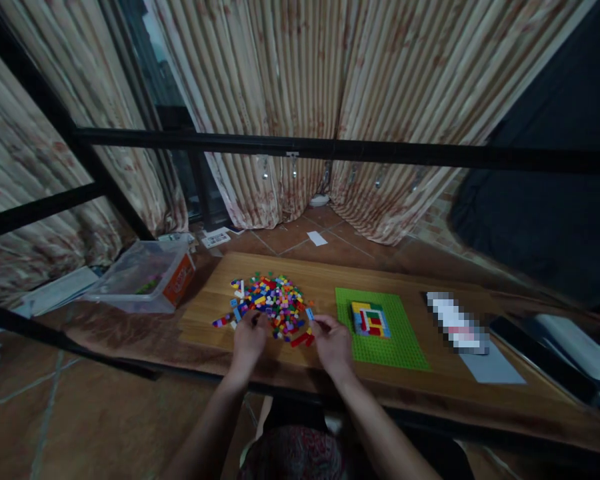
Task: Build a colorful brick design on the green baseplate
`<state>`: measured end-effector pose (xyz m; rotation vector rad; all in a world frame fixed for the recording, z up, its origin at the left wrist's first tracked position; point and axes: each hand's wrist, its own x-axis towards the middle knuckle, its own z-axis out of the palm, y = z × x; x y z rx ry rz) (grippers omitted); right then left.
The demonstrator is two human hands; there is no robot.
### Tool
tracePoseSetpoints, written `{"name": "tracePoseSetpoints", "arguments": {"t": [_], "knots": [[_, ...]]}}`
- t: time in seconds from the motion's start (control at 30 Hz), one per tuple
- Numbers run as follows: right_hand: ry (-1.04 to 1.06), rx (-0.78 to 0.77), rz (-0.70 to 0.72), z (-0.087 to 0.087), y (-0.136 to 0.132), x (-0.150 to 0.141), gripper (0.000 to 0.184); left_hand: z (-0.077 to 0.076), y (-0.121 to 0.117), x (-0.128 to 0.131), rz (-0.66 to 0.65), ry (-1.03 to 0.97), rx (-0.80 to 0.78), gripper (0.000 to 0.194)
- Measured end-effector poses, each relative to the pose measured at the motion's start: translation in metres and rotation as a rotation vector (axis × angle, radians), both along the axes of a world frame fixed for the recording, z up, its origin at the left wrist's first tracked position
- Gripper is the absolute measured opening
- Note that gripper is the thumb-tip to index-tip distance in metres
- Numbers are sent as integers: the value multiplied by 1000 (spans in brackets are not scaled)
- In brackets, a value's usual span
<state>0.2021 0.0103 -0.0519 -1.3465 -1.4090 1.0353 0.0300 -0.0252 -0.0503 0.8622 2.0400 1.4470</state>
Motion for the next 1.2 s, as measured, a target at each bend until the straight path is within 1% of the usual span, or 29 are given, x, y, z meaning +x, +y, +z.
{"name": "tracePoseSetpoints", "arguments": {"t": [0.07,0.17,0.27,0.37,0.5,0.57,0.67,0.77,0.83,0.9,0.97,1.1,1.2], "knots": [[-172,80,29,-2,10,0,20,-1,5,-3,-22,173,-94,12],[-338,132,76,-6,20,-5,19,0,8,1,-62,298,-136,14],[-400,163,113,-11,24,-13,17,1,9,7,-109,333,-107,18],[-479,189,144,-13,24,-19,18,0,9,10,-139,342,-45,26],[-599,210,164,-10,21,-23,20,-6,9,10,-182,251,66,35],[-600,217,166,-10,20,-21,21,-8,8,6,-179,213,100,36],[-560,203,158,-10,18,-16,25,-8,7,-4,-129,218,104,35],[-523,192,138,-11,15,-9,28,-2,9,-19,-64,319,54,34],[-491,195,123,-11,11,-5,30,3,14,-30,-57,456,-47,35],[-452,199,120,-12,7,-2,31,6,20,-40,-90,585,-165,35],[-417,189,124,-12,2,-1,32,8,26,-46,-146,655,-240,34],[-359,160,139,-13,-5,2,32,6,34,-53,-231,704,-273,34],[-327,143,150,-13,-8,4,31,5,35,-54,-258,745,-294,32]]}}
